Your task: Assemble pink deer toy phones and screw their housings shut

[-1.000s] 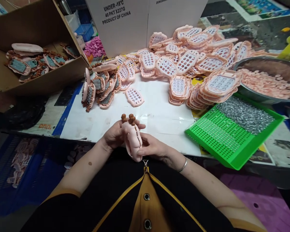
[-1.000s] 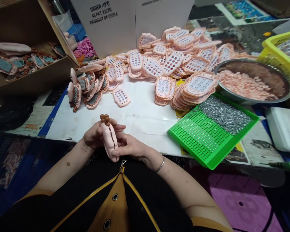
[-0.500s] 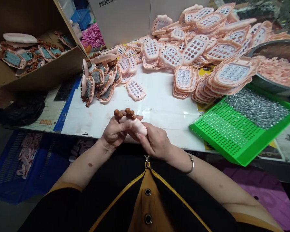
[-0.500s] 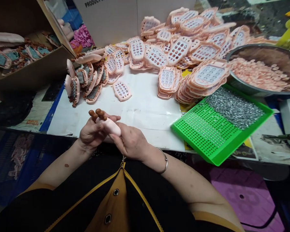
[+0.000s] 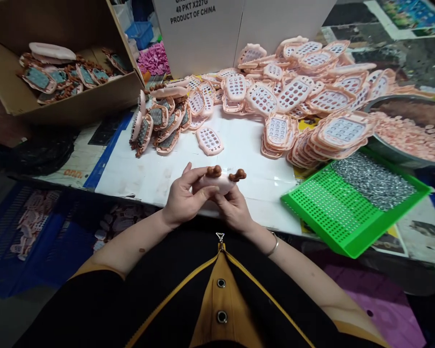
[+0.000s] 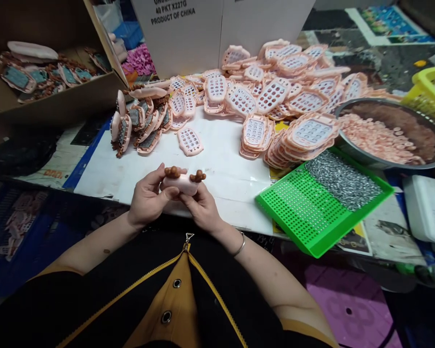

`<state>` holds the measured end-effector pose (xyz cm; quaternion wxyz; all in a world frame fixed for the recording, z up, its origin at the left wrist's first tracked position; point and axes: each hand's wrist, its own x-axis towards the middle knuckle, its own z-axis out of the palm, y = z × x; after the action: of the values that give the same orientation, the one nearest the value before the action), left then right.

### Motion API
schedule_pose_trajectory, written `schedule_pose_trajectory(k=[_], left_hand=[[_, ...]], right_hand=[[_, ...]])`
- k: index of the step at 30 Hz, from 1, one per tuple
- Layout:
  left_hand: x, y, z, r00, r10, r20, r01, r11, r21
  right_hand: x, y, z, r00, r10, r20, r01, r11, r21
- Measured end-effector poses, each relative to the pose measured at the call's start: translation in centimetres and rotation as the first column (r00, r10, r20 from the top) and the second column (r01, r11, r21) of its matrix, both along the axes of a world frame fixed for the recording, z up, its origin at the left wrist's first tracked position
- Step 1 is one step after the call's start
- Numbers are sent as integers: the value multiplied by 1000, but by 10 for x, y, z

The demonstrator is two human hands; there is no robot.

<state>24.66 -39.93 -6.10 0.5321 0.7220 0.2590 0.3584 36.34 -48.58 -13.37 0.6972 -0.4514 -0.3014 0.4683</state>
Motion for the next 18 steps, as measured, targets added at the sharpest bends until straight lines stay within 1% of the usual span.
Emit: schedule_pose_trajectory(k=[1, 3, 5, 7, 8, 10, 12, 14, 16, 18], left_hand=[[1, 0, -1, 1000, 0, -29, 1, 999, 47], [3, -2, -3, 995, 6, -98, 12, 983, 182], [5, -3, -4, 989, 35, -142, 14, 943, 333], [8, -3, -4, 985, 62, -163, 13, 907, 421], [9, -3, -4, 982, 63, -180, 22, 900, 436], [9, -3, -6, 972, 51, -231, 52, 906, 419], [7, -2, -11, 956, 42, -290, 77, 919, 386], [4, -3, -16, 942, 62, -329, 77, 917, 392], [3, -5, -19, 941, 100, -324, 55, 898, 436], [6, -8, -20, 953, 122, -279, 24, 884, 467]], right_hand=[[-2, 1, -1, 995, 17, -94, -17, 1000, 1], [-7, 1, -3, 970, 31, -242, -28, 999, 17], [-11, 2, -4, 947, 11, -322, 2, 999, 40], [-13, 2, -2, 938, -16, -347, 38, 998, 57], [-13, 2, -1, 934, -20, -357, 45, 997, 61], [-11, 2, 3, 924, -22, -383, 46, 997, 56], [-8, 2, 6, 904, -34, -427, 53, 998, 31], [-5, 3, 8, 879, -50, -473, 59, 998, 5], [-5, 4, 8, 868, -51, -495, 54, 998, -8], [-5, 4, 7, 877, -68, -476, 73, 997, -6]])
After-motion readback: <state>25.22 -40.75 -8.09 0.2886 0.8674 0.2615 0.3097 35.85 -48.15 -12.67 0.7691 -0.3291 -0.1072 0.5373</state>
